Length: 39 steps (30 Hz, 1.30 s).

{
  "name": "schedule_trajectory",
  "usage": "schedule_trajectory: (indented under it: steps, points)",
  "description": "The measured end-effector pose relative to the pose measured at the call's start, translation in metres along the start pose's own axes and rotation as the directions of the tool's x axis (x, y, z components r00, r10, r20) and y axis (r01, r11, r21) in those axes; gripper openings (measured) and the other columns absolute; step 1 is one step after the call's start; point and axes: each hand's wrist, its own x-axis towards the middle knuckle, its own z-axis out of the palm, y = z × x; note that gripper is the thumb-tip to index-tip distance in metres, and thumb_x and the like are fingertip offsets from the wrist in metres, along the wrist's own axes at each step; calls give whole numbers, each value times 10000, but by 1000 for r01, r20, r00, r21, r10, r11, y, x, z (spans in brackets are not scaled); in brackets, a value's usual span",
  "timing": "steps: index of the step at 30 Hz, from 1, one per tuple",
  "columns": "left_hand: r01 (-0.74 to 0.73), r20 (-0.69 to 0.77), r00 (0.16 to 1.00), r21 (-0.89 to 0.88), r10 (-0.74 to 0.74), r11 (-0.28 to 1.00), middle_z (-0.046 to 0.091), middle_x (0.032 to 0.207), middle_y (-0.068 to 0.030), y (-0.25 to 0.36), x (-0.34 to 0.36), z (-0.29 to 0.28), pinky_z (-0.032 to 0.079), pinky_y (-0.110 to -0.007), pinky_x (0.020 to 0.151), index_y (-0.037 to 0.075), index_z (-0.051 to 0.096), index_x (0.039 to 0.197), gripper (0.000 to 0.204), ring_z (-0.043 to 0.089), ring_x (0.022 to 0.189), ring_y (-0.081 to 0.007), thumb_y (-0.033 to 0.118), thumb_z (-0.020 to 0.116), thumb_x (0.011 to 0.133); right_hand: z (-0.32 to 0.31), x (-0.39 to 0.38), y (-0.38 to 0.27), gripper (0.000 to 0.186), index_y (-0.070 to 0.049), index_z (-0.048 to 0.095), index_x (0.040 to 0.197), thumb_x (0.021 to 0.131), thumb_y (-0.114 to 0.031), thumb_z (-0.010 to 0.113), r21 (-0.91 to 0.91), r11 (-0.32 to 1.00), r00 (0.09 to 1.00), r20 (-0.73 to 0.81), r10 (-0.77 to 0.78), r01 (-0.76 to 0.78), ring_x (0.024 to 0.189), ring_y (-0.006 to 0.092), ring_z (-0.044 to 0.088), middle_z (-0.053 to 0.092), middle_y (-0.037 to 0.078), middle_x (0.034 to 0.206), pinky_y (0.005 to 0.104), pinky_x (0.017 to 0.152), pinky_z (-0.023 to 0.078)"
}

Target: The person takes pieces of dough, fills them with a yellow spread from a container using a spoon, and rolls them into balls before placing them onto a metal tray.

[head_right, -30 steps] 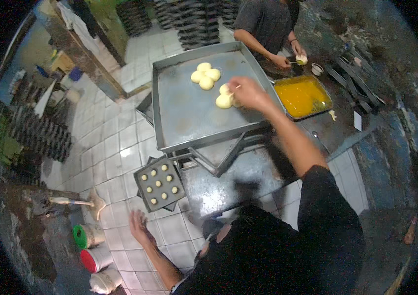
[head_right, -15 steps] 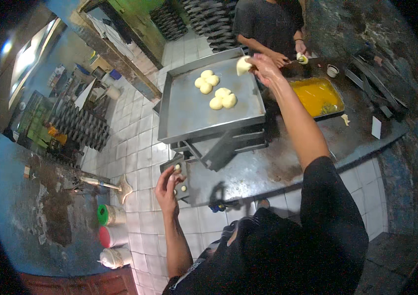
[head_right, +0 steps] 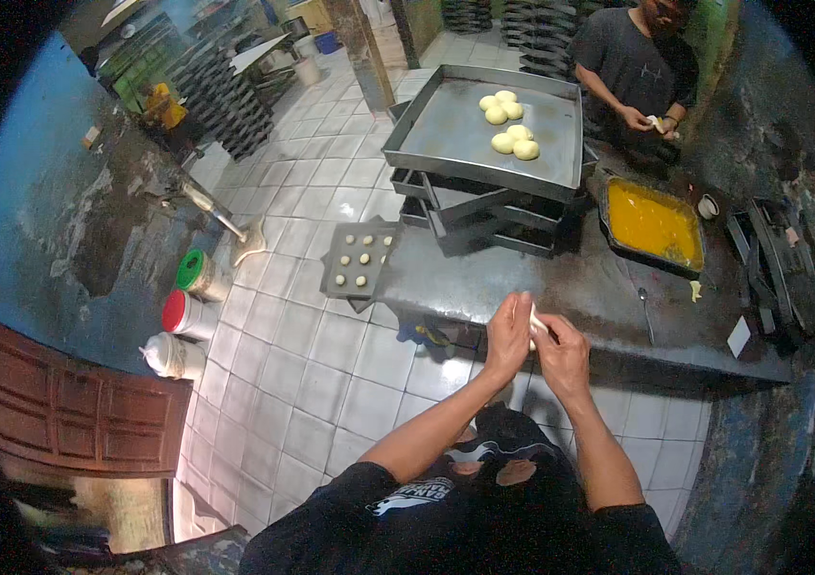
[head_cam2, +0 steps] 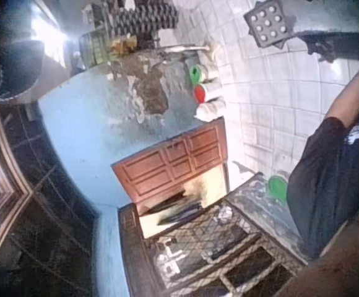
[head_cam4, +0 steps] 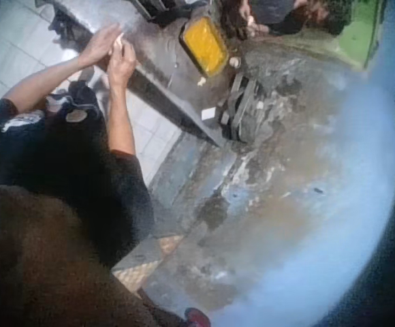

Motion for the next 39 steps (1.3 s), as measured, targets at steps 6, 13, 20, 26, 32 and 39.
schedule_trajectory:
  steps: [6,13,20,26,32,39]
  points:
    - [-338,12,920,532,392,777,687,1044,-238,-22,-18,37,494,-456,811,-18,645,1119,363,663,988,-408,277,441,1062,-23,-29,34,332,19,624,1265,966,-122,656,590,794,989,60,138,-147,1028,131,623,681,69,1139,274,899,499]
    - [421,15,906,-111,-422,900,637,1210,-109,-56,-44,78,569,-417,767,121,231,1559,656,605,1130,-258,306,534,1007,-92,-13,118,380,9,582,1314,986,-180,619,282,952,981,-185,-65,116,826,190,688,718,161,982,320,738,559]
    - [416,189,903,-153,-386,896,668,1167,-75,-121,-101,206,521,-339,897,18,572,1270,346,660,1019,-203,100,628,938,-171,0,235,152,-15,699,889,859,-159,661,-75,903,905,88,-417,424,749,392,619,650,174,842,438,704,521]
    - [233,31,972,-54,-232,971,640,1215,-76,-45,-77,234,495,-299,983,30,500,1366,662,637,1096,-187,-107,737,762,-216,114,392,221,47,629,1013,896,-125,555,-450,893,980,-186,-66,-25,891,421,680,671,248,970,476,791,549]
    - [189,-59,980,-56,-193,980,659,1164,-87,-27,-29,215,513,-306,959,24,487,1341,655,660,1056,-185,-113,740,752,-191,141,421,223,33,666,1036,904,-82,529,-709,687,982,-42,184,-159,937,373,706,677,247,1015,446,822,585]
    - [269,6,963,-112,-270,957,626,1186,-59,-68,78,221,493,-289,976,32,502,1335,615,620,1117,-161,-91,748,786,-258,177,371,282,62,609,1059,921,-156,495,-594,801,933,247,262,-68,974,458,661,660,278,1033,496,836,541]
